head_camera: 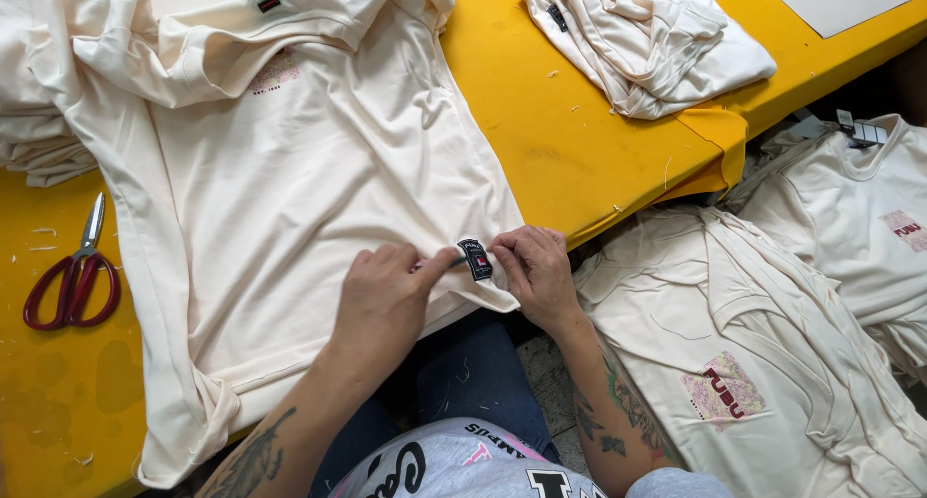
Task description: Trimming loose threads from finished t-shirts using scissors at a quality control station.
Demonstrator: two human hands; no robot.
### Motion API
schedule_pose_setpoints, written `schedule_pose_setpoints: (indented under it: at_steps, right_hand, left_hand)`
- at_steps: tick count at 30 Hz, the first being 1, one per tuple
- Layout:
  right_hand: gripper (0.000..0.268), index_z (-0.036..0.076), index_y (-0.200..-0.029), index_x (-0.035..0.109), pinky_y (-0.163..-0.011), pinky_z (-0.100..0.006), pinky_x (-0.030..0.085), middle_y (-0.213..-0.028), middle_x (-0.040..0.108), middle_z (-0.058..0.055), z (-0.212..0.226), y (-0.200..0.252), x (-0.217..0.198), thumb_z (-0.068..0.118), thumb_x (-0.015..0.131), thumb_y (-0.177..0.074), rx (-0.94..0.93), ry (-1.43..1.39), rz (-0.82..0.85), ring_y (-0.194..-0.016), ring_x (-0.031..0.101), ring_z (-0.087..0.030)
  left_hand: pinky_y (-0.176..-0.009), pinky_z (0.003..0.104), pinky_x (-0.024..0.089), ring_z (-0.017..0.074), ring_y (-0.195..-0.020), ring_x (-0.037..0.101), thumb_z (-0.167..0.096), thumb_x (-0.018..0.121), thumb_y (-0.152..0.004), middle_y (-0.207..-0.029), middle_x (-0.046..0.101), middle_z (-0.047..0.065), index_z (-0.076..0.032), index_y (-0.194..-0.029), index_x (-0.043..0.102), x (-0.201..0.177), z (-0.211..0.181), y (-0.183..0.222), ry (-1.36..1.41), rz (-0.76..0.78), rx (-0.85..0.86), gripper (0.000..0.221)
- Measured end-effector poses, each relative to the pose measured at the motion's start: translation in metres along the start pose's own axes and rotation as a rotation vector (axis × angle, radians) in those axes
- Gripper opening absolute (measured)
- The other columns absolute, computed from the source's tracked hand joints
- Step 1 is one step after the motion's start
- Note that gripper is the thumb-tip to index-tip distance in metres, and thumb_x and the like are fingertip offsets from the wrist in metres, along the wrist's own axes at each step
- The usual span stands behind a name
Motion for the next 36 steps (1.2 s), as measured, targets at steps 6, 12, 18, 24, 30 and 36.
schedule_pose_setpoints:
  at_steps: [6,12,18,24,30,36]
  right_hand:
    - [0.015,0.019,-0.09,0.074,-0.091,-0.038,0.043,-0.079,0.065,0.0,0.01,0.002,-0.003,0.034,0.078,-0.092,-0.057,0.017,0.109,-0.083,0.068,-0.022]
    - [0.018,0.007,-0.1,0.067,-0.091,-0.038,0.044,-0.099,0.065,-0.009,-0.023,-0.014,-0.002,0.024,0.069,-0.094,-0.058,0.011,0.193,-0.095,0.06,-0.027]
    - [0.039,0.013,-0.117,0.074,-0.095,-0.041,0.044,-0.101,0.071,-0.012,-0.029,-0.035,0.03,0.044,0.072,-0.094,0.12,0.397,0.254,-0.097,0.063,-0.03]
    - [0.014,0.002,-0.103,0.075,-0.061,-0.026,0.041,-0.072,0.059,-0.004,0.032,0.002,0.082,0.008,0.072,-0.091,0.359,-0.391,0.75,-0.064,0.053,-0.012]
    - [0.028,0.015,-0.104,0.067,-0.073,-0.024,0.05,-0.082,0.061,0.002,0.174,-0.029,0.062,0.04,0.062,-0.094,-0.385,-0.371,0.845,-0.07,0.058,-0.013]
    - [0.047,0.009,-0.086,0.06,-0.069,-0.029,0.05,-0.08,0.057,-0.005,0.229,-0.014,0.039,0.052,0.05,-0.103,-0.417,-0.629,1.092,-0.07,0.059,-0.02]
  left_hand:
    - [-0.068,0.039,0.052,0.0276,-0.075,0.064,-0.026,0.064,-0.1,-0.08,0.062,0.007,-0.031,-0.123,0.074,-0.037,0.097,0.071,-0.275,-0.174,-0.248,0.025]
    - [-0.086,0.052,0.052,0.0408,-0.095,0.064,-0.028,0.068,-0.096,-0.103,0.069,0.018,-0.014,-0.146,0.065,-0.063,0.198,0.192,-0.461,-0.103,-0.723,0.053]
    - [-0.097,0.049,0.046,0.0378,-0.104,0.056,-0.015,0.065,-0.095,-0.118,0.062,0.018,-0.004,-0.128,0.066,-0.131,0.147,0.219,-0.233,-0.352,-0.636,0.035]
    - [-0.083,0.052,0.05,0.0398,-0.093,0.06,-0.004,0.066,-0.094,-0.103,0.062,0.018,-0.004,-0.121,0.071,-0.234,0.179,0.295,-0.461,-0.308,-0.851,0.028]
    - [-0.074,0.061,0.054,0.048,-0.092,0.066,-0.021,0.06,-0.102,-0.115,0.061,0.018,-0.004,-0.126,0.066,-0.235,0.235,0.315,-0.396,0.09,-1.211,0.029]
    - [-0.076,0.057,0.059,0.0437,-0.089,0.071,-0.033,0.069,-0.096,-0.104,0.065,0.015,-0.006,-0.111,0.07,-0.213,0.268,0.31,-0.5,0.16,-1.139,0.031]
Point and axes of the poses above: each hand's wrist, its own y-axis away from the middle knuckle, its own x-axis out of the palm, z = x × y, the point moved 4 cm from there along -y, towards the middle knuckle
